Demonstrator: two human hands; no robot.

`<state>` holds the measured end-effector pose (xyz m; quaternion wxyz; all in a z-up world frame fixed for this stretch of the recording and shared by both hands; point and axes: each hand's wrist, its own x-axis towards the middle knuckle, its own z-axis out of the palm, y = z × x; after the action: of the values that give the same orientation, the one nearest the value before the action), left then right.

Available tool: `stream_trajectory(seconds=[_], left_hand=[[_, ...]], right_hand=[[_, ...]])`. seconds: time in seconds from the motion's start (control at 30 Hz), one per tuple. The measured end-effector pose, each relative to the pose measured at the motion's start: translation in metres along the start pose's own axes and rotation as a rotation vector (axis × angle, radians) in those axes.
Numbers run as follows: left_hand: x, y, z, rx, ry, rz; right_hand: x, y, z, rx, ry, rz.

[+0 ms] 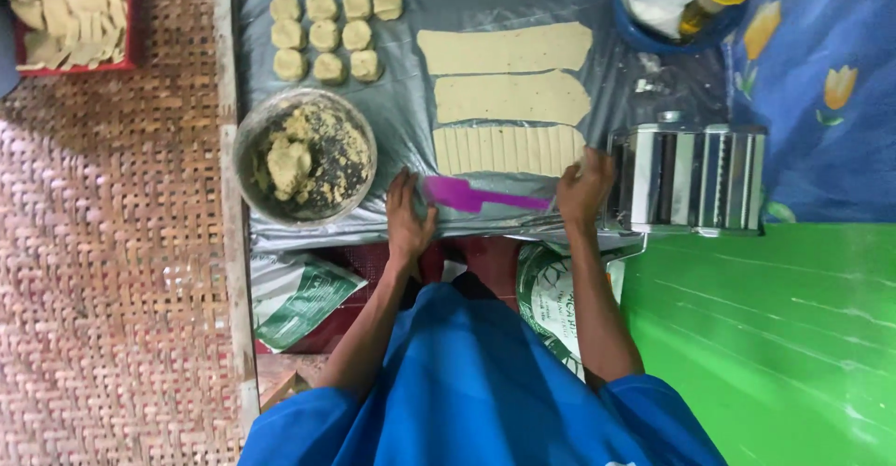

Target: Cutting sheets of dough into smaller strips and squares using a plastic scraper tool.

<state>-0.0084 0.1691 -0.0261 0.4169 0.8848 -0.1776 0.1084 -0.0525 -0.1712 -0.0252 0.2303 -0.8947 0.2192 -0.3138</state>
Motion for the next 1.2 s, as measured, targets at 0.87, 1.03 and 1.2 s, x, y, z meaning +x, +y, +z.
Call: stream_trajectory(seconds=[0.87, 1.03, 1.2], left_hand=[[0.0, 0.038, -0.048, -0.284, -0.019, -0.155], [0.001, 0.046, -0.066, -0.379, -0.126, -0.201], [-0.009, 0.031, -0.073, -0.404, -0.23, -0.26]], right_hand=[[0.006, 0.09, 0.051, -0.248, -0.144, 0.481], [0.016, 0.076, 0.049, -0.194, -0.14, 0.468], [0.016, 0.096, 0.073, -0.315, -0.124, 0.539]])
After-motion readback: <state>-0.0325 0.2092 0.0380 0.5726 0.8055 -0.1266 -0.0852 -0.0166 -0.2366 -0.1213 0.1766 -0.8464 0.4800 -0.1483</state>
